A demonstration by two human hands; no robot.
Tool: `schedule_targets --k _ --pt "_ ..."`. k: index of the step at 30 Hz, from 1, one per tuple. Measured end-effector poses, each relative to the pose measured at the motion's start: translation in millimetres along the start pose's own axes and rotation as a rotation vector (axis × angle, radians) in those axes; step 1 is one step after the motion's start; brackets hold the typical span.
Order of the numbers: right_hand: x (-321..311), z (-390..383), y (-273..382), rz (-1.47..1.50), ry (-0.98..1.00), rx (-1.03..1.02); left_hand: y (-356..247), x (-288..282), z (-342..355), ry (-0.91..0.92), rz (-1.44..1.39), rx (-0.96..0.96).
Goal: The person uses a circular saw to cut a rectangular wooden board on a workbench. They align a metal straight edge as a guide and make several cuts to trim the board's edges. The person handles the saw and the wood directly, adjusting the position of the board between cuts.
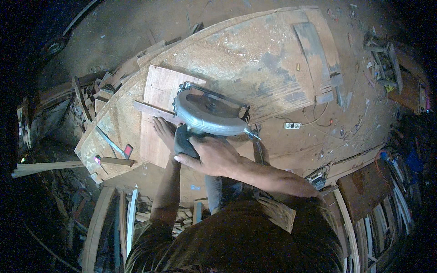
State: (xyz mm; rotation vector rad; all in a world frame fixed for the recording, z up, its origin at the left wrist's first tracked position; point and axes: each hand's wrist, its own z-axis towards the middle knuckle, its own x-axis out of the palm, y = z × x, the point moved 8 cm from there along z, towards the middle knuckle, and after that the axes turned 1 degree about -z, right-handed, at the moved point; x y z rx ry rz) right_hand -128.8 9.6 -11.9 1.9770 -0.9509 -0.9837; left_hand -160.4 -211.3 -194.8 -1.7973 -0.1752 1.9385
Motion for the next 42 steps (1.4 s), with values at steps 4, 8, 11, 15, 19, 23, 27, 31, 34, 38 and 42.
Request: schedule_targets --k 4,8,11,15,19,23,27,31,34,38,42 --pt "5.7 2.5 -5.0 0.001 -0.055 -0.051 -4.0 -1.1 1.6 0.016 -0.011 -0.023" --pt "6.6 9.7 -2.1 -0.016 -0.08 -0.083 -3.1 1.4 3.7 0.025 0.021 -0.034" --pt "10.1 16.5 2.8 0.015 0.112 0.057 17.6 10.4 -7.2 -0.029 0.1 -0.027" --pt "9.7 22.2 8.7 -0.003 -0.118 -0.117 18.3 13.4 -9.4 -0.035 0.11 -0.012" --pt "12.0 26.0 7.6 -0.028 -0.114 -0.101 -2.6 4.5 -1.4 -0.003 0.066 0.001" --pt "8.9 28.2 10.8 -0.021 -0.017 -0.017 -20.6 -7.3 5.8 0.019 0.045 0.01" --pt "11.5 31.9 12.5 0.016 -0.022 -0.026 -29.3 -12.0 7.6 0.028 0.053 0.01" --pt "13.2 37.2 13.4 0.016 -0.004 -0.031 -35.0 -12.0 8.3 0.046 0.063 0.006" --pt "13.5 40.9 16.4 0.006 0.002 -0.026 -39.4 -15.0 10.4 0.077 0.098 -0.007" --pt "11.3 45.8 21.9 0.029 0.005 -0.018 -50.0 -26.1 14.9 0.033 -0.049 -0.054" --pt "15.8 53.2 26.1 0.016 -0.033 -0.041 -57.0 -35.0 16.6 -0.308 -0.727 -0.091"
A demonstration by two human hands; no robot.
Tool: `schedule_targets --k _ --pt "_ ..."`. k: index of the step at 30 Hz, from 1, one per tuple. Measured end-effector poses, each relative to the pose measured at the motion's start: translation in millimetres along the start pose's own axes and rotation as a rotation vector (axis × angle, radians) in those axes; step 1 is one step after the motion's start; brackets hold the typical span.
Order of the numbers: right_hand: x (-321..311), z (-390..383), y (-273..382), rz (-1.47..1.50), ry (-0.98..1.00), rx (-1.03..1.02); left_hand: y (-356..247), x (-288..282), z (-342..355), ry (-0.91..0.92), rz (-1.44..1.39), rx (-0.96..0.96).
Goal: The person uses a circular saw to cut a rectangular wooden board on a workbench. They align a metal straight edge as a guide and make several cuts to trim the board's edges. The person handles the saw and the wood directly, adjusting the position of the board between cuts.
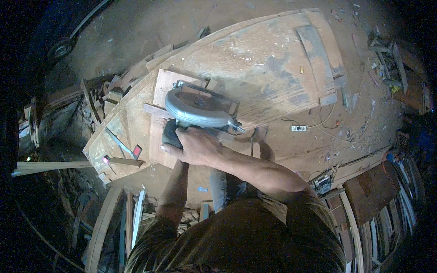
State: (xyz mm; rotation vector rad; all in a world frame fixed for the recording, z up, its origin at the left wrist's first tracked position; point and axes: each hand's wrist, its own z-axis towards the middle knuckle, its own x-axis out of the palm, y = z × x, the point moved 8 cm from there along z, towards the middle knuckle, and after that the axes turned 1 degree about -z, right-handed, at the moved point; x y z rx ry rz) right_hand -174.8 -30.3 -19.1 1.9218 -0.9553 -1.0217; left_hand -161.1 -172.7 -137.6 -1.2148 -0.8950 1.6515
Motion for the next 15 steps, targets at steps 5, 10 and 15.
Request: schedule_targets --k 5,10,15 --pt "-0.5 10.8 7.0 0.005 0.008 -0.008 12.7 2.0 3.4 0.017 -0.197 -0.188" --pt "0.3 19.7 12.3 0.015 0.034 0.022 -42.5 23.2 28.6 -0.106 -1.109 -0.25" --pt "4.5 19.7 9.3 0.012 0.007 0.065 -31.7 15.1 31.1 -0.073 -0.889 -0.235"
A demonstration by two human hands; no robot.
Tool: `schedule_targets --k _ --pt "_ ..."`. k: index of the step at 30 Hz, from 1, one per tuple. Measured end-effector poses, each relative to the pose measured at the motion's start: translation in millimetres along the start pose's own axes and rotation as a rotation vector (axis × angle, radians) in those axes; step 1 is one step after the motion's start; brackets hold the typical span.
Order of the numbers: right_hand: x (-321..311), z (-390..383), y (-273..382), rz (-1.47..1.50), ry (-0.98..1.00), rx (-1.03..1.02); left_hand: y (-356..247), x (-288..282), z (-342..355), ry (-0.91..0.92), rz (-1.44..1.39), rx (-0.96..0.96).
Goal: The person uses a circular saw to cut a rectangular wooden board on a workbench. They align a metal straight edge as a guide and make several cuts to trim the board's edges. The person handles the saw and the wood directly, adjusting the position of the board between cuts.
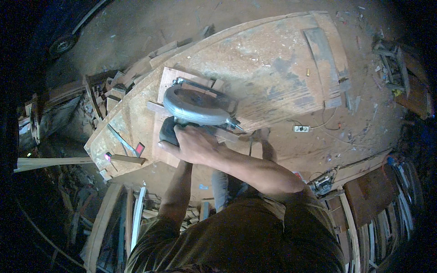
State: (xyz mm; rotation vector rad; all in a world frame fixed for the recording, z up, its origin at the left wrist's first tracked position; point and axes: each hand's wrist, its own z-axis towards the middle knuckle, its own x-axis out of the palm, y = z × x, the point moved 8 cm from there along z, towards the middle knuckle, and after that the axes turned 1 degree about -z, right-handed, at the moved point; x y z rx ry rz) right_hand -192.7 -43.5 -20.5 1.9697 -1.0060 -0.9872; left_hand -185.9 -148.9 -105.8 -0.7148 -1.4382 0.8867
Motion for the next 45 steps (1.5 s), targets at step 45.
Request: schedule_targets --k 45 --pt "6.2 23.2 14.4 -0.078 0.065 -0.04 30.6 -79.3 -3.0 0.227 1.576 0.175"
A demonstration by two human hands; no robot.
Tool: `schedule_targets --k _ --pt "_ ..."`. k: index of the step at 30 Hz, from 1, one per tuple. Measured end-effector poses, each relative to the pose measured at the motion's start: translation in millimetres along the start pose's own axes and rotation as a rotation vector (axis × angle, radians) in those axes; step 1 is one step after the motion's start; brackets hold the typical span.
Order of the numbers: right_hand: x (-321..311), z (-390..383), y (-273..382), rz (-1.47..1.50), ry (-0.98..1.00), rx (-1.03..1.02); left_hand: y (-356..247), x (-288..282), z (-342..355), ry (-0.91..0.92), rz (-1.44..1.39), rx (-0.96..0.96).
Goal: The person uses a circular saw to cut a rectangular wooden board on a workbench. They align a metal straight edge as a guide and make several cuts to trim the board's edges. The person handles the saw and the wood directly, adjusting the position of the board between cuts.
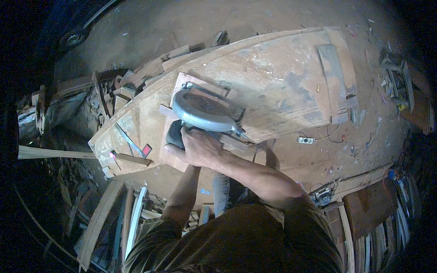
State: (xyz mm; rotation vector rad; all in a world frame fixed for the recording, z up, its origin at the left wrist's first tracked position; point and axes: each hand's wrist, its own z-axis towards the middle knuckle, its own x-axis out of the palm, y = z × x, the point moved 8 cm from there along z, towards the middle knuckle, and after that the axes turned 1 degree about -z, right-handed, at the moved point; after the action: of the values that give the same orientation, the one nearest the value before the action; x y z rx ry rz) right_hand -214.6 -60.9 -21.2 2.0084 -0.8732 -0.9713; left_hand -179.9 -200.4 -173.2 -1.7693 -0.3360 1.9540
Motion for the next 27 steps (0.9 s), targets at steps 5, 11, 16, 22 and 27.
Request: schedule_targets --k 5,11,16,22,27 --pt "3.5 5.0 4.6 -0.021 -0.005 -0.011 5.4 -5.2 -3.4 -0.002 0.013 -0.021" --pt "0.2 10.3 7.9 -0.002 -0.054 -0.01 8.2 -4.0 1.1 -0.004 0.009 -0.027" --pt "0.8 20.8 8.0 0.033 -0.004 0.03 8.0 -2.9 7.6 0.002 0.003 -0.022" --pt "5.4 32.7 22.3 0.027 0.009 -0.015 8.2 -13.5 -2.6 -0.008 0.024 -0.05" --pt "1.1 46.0 24.6 0.04 -0.021 0.013 2.6 -6.4 3.0 0.013 0.007 -0.029"
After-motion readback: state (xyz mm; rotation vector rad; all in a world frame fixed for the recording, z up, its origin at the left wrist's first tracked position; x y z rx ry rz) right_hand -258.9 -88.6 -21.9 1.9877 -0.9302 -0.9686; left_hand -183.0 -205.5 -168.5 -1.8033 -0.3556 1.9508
